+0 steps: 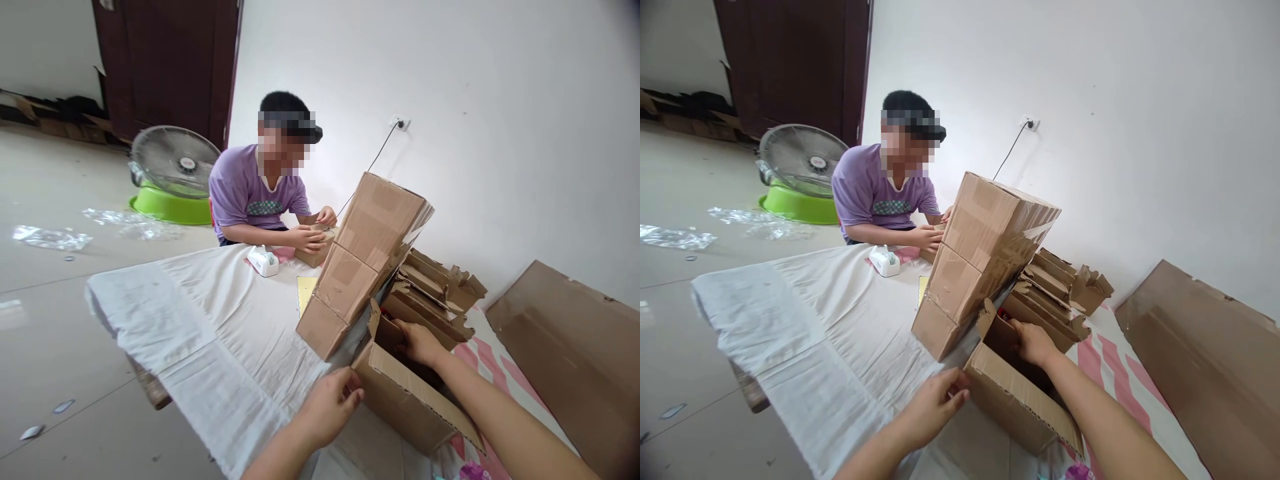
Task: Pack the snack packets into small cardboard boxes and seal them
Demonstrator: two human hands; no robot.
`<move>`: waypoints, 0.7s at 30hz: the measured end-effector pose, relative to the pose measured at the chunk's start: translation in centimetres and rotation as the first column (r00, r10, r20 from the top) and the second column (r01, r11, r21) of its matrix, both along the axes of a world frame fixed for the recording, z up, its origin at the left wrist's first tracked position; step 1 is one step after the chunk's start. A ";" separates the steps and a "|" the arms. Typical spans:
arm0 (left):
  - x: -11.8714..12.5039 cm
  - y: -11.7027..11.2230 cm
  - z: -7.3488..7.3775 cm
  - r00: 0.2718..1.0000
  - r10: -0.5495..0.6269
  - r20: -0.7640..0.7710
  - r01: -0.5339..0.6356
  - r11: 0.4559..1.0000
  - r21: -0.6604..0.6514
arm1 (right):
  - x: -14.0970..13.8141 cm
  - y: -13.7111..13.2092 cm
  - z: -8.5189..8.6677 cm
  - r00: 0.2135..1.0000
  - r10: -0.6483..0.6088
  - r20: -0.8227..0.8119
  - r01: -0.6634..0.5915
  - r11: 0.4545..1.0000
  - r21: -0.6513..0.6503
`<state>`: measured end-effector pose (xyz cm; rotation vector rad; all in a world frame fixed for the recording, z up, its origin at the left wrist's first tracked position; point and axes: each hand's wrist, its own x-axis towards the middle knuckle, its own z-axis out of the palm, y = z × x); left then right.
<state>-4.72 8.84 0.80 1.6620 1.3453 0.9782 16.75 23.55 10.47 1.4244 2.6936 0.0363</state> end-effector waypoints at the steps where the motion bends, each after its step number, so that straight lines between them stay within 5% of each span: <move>1: 0.0 -0.1 0.1 0.999 -0.042 0.018 0.042 0.999 0.020 | 0.0 0.0 0.0 1.000 -0.001 0.000 0.001 1.000 0.001; 8: -0.2 0.0 -0.4 0.996 -0.085 -0.010 0.086 0.994 0.063 | -0.1 -0.5 0.1 1.000 -0.013 0.017 0.012 0.999 0.045; 14: -0.3 0.0 -0.8 0.992 -0.069 -0.103 0.080 0.991 0.107 | -0.6 -2.2 0.8 0.998 -0.053 0.014 0.049 0.972 0.229; 18: -0.4 0.0 -1.1 0.987 -0.073 -0.145 0.089 0.990 0.110 | 0.1 -5.6 2.7 0.998 -0.036 -0.043 0.049 0.944 0.328; 21: -0.5 0.1 -1.5 0.985 -0.092 -0.144 0.109 0.987 0.115 | 1.7 -10.3 4.1 0.981 0.090 -0.172 -0.005 0.896 0.443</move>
